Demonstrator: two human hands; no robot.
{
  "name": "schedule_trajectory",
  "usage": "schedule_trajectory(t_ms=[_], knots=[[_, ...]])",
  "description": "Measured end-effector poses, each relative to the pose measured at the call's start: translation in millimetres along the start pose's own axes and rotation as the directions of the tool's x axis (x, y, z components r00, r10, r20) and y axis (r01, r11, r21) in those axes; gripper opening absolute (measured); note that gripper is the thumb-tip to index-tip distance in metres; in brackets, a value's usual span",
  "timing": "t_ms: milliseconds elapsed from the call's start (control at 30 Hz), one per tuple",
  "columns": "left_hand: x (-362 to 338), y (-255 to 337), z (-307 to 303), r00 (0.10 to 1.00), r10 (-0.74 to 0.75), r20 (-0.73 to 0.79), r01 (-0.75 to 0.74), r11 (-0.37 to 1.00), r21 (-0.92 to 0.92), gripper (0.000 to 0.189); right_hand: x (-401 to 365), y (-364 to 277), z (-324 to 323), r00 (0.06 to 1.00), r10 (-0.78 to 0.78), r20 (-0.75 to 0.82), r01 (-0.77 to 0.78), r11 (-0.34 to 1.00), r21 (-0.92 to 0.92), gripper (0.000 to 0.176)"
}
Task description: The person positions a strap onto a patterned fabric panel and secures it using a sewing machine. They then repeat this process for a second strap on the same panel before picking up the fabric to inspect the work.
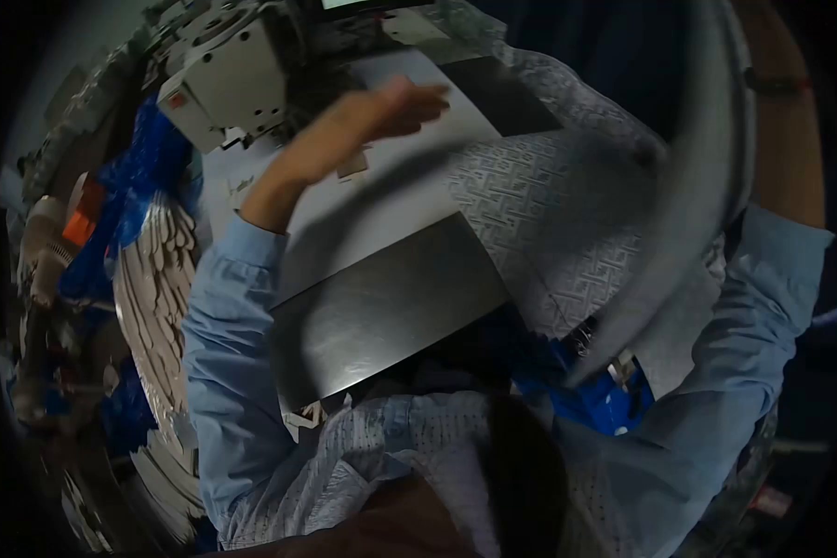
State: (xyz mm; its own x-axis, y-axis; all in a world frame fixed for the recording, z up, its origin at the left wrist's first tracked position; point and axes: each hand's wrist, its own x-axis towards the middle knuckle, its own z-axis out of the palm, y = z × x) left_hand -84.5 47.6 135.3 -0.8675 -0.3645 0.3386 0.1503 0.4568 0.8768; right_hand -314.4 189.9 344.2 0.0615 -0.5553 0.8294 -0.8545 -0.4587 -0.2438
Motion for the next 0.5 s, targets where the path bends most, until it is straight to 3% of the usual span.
schedule_trajectory(t_ms=[33, 100, 133, 200, 233, 267, 300, 333, 367, 433, 500], knots=[[-10.7, 18.9, -29.0, 0.995, -0.006, -0.103, -0.015, 0.979, -0.204, 0.078, 1.6, -2.5, 32.4, 0.998, -0.027, 0.048, 0.026, 0.999, 0.039, 0.05], [-33.9, 58.9, -79.4, 0.994, 0.005, -0.105, -0.034, 0.962, -0.272, 0.095, 8.0, -4.2, 96.7, 0.987, -0.091, 0.136, 0.076, 0.991, 0.112, 0.05], [-50.6, 72.9, -108.9, 1.0, -0.013, -0.005, 0.012, 0.987, -0.158, 0.096, 5.4, -6.7, 130.8, 0.975, -0.125, 0.182, 0.098, 0.984, 0.152, 0.05], [-71.4, 103.3, -126.1, 0.99, -0.144, -0.01, 0.144, 0.989, -0.031, 0.065, 1.9, -8.9, 202.6, 0.944, -0.206, 0.257, 0.15, 0.964, 0.222, 0.05], [-78.7, 113.4, -118.1, 0.986, -0.162, -0.024, 0.162, 0.987, -0.014, 0.065, 0.5, -12.3, 232.6, 0.928, -0.246, 0.278, 0.178, 0.952, 0.249, 0.05], [-82.9, 121.5, -108.4, 0.917, -0.339, -0.21, 0.388, 0.88, 0.274, 0.056, -2.5, -19.0, 259.9, 0.914, -0.276, 0.296, 0.194, 0.941, 0.277, 0.05], [-84.3, 125.5, -105.7, 0.796, -0.426, -0.43, 0.601, 0.642, 0.477, 0.049, -2.9, -21.2, 275.8, 0.897, -0.307, 0.318, 0.214, 0.931, 0.296, 0.049], [-95.0, 107.3, -113.0, 0.806, -0.34, -0.484, 0.575, 0.645, 0.504, 0.04, -3.3, -23.7, 291.5, 0.878, -0.338, 0.339, 0.233, 0.92, 0.315, 0.049], [-109.3, 95.4, -122.9, 0.796, -0.344, -0.497, 0.589, 0.63, 0.506, 0.04, -2.7, -23.9, 304.8, 0.834, -0.389, 0.391, 0.266, 0.905, 0.333, 0.048], [-134.9, 85.4, -139.8, 0.87, -0.244, -0.428, 0.477, 0.637, 0.606, 0.037, -1.5, -1.5, 310.7, 0.81, -0.424, 0.405, 0.307, 0.895, 0.324, 0.045], [-155.4, 73.0, -163.5, 0.848, -0.338, -0.408, 0.529, 0.596, 0.605, 0.036, -7.8, 39.8, 305.6, 0.749, -0.464, 0.472, 0.384, 0.885, 0.261, 0.049]])
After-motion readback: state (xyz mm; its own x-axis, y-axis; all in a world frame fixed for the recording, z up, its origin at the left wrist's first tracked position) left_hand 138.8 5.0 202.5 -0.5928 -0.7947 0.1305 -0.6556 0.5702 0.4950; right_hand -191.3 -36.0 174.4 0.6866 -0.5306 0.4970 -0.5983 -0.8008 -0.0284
